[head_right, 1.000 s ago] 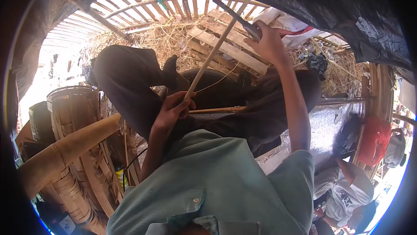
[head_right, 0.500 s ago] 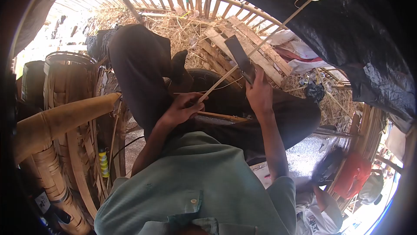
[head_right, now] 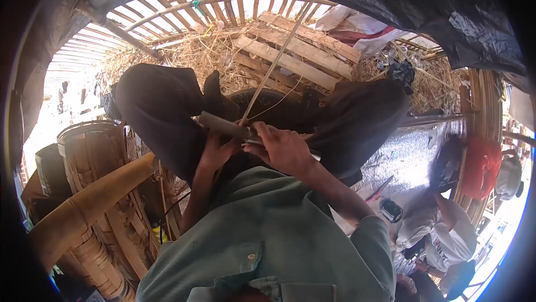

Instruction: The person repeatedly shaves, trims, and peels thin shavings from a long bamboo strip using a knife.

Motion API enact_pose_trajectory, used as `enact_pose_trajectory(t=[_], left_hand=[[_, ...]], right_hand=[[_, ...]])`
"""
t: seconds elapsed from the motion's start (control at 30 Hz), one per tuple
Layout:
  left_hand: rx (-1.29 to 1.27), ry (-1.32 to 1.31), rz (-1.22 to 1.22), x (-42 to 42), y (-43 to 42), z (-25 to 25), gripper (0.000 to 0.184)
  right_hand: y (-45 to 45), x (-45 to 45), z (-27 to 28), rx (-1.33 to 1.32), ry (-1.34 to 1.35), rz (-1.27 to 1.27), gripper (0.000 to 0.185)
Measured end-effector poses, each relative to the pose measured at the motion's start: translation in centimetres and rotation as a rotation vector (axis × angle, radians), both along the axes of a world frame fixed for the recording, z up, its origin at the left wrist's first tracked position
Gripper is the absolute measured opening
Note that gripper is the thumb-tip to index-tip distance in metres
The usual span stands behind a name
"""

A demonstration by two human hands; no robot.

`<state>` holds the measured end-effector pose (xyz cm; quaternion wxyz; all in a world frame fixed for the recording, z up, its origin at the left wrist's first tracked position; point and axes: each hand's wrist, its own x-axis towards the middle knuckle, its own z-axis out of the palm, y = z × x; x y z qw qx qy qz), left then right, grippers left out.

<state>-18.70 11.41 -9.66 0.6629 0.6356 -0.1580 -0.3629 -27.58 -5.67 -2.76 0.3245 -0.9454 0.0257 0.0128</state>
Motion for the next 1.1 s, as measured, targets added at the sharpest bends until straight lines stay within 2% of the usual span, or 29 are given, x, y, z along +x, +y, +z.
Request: enact_pose_trajectory(t=[0.07, 0.13, 0.23, 0.33, 0.43, 0.53, 0.57, 0.67, 0.77, 0.87, 0.93, 1.03, 1.07, 1.1], left_hand=[[-0.017, -0.142, 0.04, -0.2, 0.3, -0.8, 0.025], [0.033, -0.228, 0.059, -0.1, 0.2, -0.4, 0.023], [0.165, -0.137, 0.056, 0.7, -1.2, 1.7, 0.017], [0.17, 0.039, -0.031, 1.6, -1.3, 2.0, 0.024], [0.102, -0.194, 0.007, 0.7, -0.8, 0.7, 0.014], [0.163, -0.113, 0.115, 0.0, -1.1, 0.9, 0.016], [0.152, -0.054, 0.097, 0.0, -1.2, 1.3, 0.019], [0.143, 0.053, 0.023, 0.7, -1.2, 2.2, 0.028], [0.146, 0.03, 0.01, 0.9, -1.1, 1.9, 0.031], [0.117, 0.013, 0.083, 0.0, -1.3, 2.2, 0.025], [0.118, -0.018, 0.099, 0.1, -1.5, 2.0, 0.021], [0.137, -0.142, -0.004, 0.6, -1.0, 1.2, 0.023], [0.147, -0.104, 0.014, 0.7, -0.9, 1.4, 0.027], [0.155, -0.065, 0.026, 0.8, -1.0, 2.0, 0.03]], right_hand=[[0.7, -0.3, 0.1, -0.17, 0.078, 0.069, 0.043], [-0.2, -0.4, -0.5, -0.241, 0.021, -0.007, 0.043], [-1.1, 0.6, -0.4, -0.351, -0.02, -0.116, 0.041], [0.4, 0.7, -0.6, -0.321, -0.021, -0.148, 0.04], [-0.7, 0.2, -0.7, -0.409, -0.05, 0.019, 0.04], [-3.6, 2.2, -1.0, -0.433, -0.142, -0.272, 0.04], [-3.9, 2.6, -0.6, -0.512, -0.126, -0.272, 0.039], [-2.5, 1.8, 0.5, -0.617, -0.064, 0.042, 0.039], [-2.6, 1.3, -0.4, -0.546, -0.091, 0.095, 0.042], [-3.9, 2.0, -1.8, -0.541, -0.128, -0.108, 0.045], [-3.3, 1.7, -1.1, -0.542, -0.107, -0.01, 0.044], [-2.9, 1.4, -0.1, -0.513, -0.095, 0.079, 0.043], [-2.8, 1.3, 0.0, -0.501, -0.091, 0.098, 0.043], [-3.0, 1.5, -0.2, -0.494, -0.107, 0.019, 0.043]])
